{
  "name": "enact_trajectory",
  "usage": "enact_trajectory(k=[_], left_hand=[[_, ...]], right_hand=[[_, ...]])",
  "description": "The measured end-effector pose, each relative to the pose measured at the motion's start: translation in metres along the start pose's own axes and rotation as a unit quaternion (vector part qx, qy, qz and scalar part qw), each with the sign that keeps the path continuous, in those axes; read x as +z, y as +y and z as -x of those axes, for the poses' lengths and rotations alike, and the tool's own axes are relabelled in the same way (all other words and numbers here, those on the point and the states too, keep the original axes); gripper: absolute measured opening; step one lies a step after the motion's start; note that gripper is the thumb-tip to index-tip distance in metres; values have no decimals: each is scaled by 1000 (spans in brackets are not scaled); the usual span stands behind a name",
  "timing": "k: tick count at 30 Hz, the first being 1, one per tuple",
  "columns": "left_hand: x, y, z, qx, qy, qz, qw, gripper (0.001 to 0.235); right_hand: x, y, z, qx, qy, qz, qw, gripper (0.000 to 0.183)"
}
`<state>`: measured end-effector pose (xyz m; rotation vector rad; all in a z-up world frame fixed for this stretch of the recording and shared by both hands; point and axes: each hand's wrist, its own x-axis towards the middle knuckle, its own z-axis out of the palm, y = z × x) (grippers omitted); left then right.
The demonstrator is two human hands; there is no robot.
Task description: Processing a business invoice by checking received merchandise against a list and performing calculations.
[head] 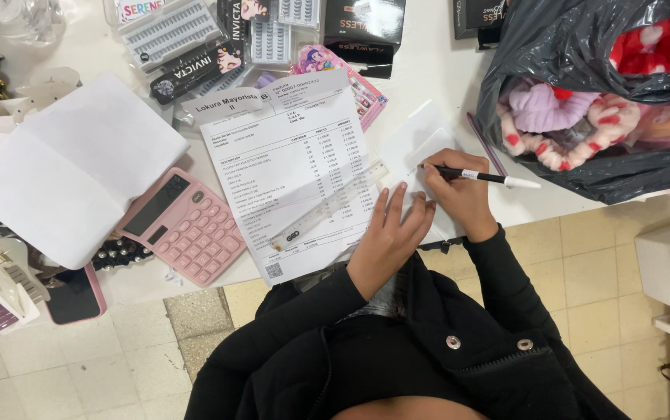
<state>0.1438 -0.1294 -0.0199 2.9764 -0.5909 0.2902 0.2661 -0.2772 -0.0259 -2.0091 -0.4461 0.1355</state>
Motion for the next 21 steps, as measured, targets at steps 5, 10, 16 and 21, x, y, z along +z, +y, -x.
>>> enact_trajectory(k=[5,10,16,21], left_hand=[[1,0,1,-2,2,3,1000,53],[-1,-1,0,-1,3,1,1000,53],[-1,0,1,-3,5,3,1000,53],[2,1,0,-8,17,26,1000,50]], right_hand=[[0,1,0,6,1,-7,1000,5],[0,2,1,-5,1,9,1000,5],[1,3,2,32,14,-20,999,6],[-2,18,8,19,34,-27,999,4]])
